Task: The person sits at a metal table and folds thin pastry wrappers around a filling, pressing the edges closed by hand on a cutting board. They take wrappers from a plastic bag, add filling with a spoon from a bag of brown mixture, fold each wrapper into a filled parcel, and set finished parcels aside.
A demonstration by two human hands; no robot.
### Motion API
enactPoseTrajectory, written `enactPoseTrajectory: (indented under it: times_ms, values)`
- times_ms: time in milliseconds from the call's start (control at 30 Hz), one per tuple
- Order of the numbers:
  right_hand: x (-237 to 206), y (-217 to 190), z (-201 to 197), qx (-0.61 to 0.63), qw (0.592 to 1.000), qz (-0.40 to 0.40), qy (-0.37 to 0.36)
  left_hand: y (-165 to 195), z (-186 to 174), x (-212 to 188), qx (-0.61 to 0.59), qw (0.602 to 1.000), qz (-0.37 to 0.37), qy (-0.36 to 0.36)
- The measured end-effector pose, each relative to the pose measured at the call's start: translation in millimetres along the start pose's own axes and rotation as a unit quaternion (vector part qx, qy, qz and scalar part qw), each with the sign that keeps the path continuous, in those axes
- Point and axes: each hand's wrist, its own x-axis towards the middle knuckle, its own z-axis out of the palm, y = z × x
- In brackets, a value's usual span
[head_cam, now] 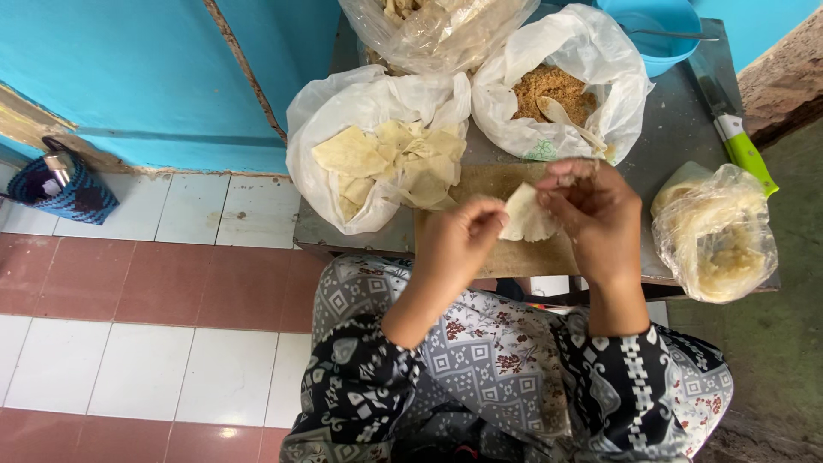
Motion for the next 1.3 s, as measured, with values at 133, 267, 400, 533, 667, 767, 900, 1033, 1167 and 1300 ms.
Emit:
enactPoseTrajectory:
  times_ms: [133, 267, 400, 533, 667, 767, 900, 1033, 1167, 1300]
  values:
    - [-12, 9, -4, -0.223, 0.975, -0.005, 0.004, 12, 14, -13, 0.199, 0.978, 0.051, 0.033]
    - [-10, 8, -3, -0.503, 0.843, -0.172, 0.078, 21, 14, -8, 0.333, 0.942, -0.025, -0.032]
    - [-8, 0, 5, -0.387, 0.902, -0.171, 0.085, 29, 7, -9, 0.348, 0.933, -0.080, -0.038]
    - [8, 2, 32, -0.329, 0.933, -0.146, 0.007, 18, -30, 3, 0.342, 0.937, -0.065, 0.016]
    - [42, 7, 71, -0.384, 0.874, -0.276, -0.112, -3, -72, 15, 0.308, 0.939, -0.077, 0.134]
    - [63, 6, 99, -0.467, 0.825, -0.277, -0.154, -14, -69, 18, 0.281, 0.943, -0.016, 0.179]
    - [75, 2, 98, -0.451, 0.863, -0.138, -0.181, -22, -67, 25, 0.196, 0.967, 0.001, 0.165]
    - [76, -3, 76, -0.240, 0.949, -0.071, -0.194, -27, -74, 27, 0.098, 0.982, 0.092, 0.135]
    - [77, -2, 71, -0.134, 0.970, -0.046, -0.199, -35, -73, 30, -0.052, 0.995, -0.009, 0.090]
    - [76, 8, 77, -0.117, 0.985, -0.026, -0.121, -49, -74, 34, -0.149, 0.984, -0.036, 0.093]
